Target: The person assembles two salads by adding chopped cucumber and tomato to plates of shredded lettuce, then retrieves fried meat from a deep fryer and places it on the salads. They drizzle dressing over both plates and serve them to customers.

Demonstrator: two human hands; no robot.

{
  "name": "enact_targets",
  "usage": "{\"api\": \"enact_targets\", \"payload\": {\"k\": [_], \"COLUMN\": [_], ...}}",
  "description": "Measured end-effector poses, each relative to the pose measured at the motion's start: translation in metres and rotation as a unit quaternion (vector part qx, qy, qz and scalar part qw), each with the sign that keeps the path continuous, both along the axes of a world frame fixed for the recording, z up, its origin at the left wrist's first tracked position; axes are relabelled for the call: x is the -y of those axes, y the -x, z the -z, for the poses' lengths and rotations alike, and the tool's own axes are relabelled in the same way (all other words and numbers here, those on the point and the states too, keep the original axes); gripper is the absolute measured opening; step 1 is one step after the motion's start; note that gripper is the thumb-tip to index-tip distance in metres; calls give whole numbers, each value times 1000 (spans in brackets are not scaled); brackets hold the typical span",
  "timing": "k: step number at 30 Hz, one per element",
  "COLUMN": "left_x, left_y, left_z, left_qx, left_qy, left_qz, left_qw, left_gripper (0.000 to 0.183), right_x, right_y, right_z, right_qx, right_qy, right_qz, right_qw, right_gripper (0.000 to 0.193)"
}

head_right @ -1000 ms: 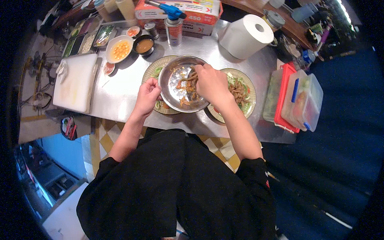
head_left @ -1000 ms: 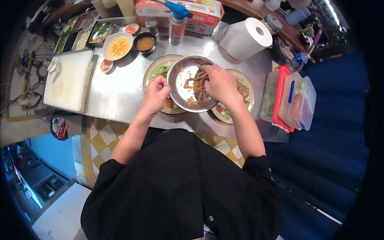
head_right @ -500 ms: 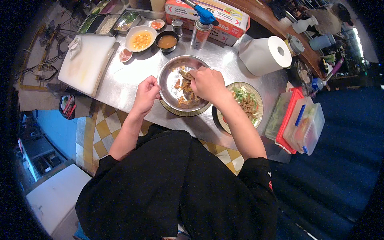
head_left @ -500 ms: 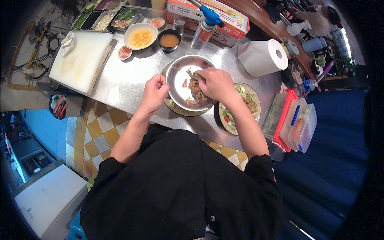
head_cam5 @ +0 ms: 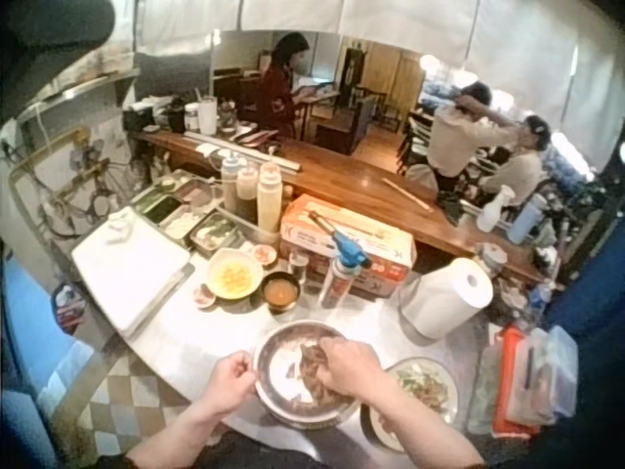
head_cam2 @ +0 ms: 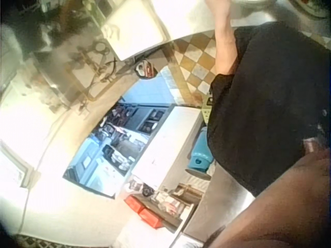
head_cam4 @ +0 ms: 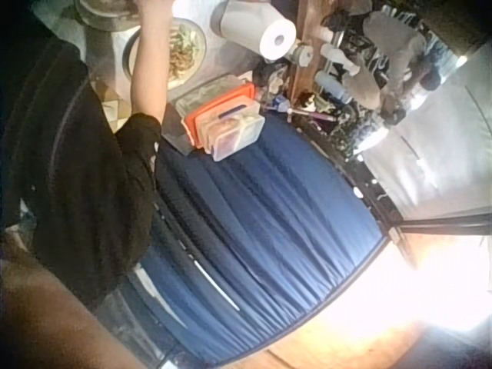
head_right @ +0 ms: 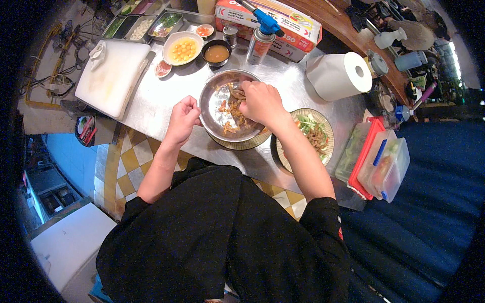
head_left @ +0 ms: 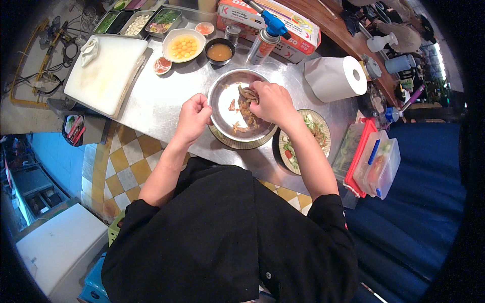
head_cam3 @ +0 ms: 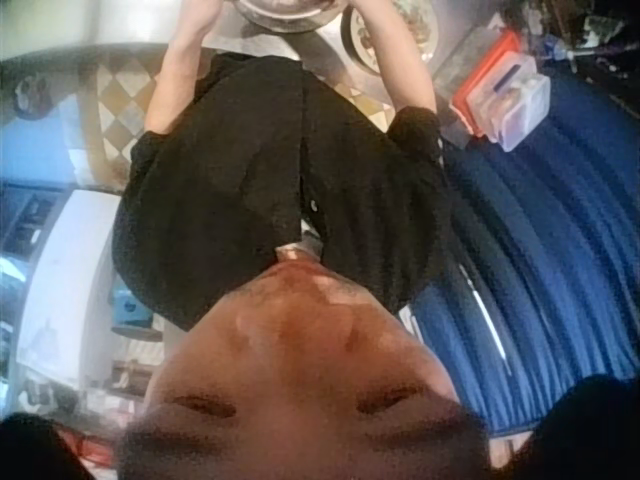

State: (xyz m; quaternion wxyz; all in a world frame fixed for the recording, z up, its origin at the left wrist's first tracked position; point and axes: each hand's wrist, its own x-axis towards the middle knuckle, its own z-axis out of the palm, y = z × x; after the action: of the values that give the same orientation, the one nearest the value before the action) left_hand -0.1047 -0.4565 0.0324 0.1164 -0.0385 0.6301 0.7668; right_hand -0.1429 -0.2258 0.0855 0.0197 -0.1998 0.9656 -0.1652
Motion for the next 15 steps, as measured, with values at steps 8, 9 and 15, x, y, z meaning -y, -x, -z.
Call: {"api": "enact_targets", "payload": {"k": [8,9,15], "left_x": [10,16,89], "left_y": [8,9,21], "left_z": [9,9,12], "left_qx": [10,9,-28], "left_qy": [3,-9,-40], "left_qz": [-10,-29,-135], "left_qw": [1000,999,990], "left_gripper": [7,8,8], "right_x": [-12,-16,-53], "right_y": [13,14,7], "right_z": [-25,-33,-43], "right_qx": [76,58,9], "right_qy": [172,206,222], "right_qz": [26,44,104], "right_qw": [982,976,969], "right_gripper": [35,36,32]}}
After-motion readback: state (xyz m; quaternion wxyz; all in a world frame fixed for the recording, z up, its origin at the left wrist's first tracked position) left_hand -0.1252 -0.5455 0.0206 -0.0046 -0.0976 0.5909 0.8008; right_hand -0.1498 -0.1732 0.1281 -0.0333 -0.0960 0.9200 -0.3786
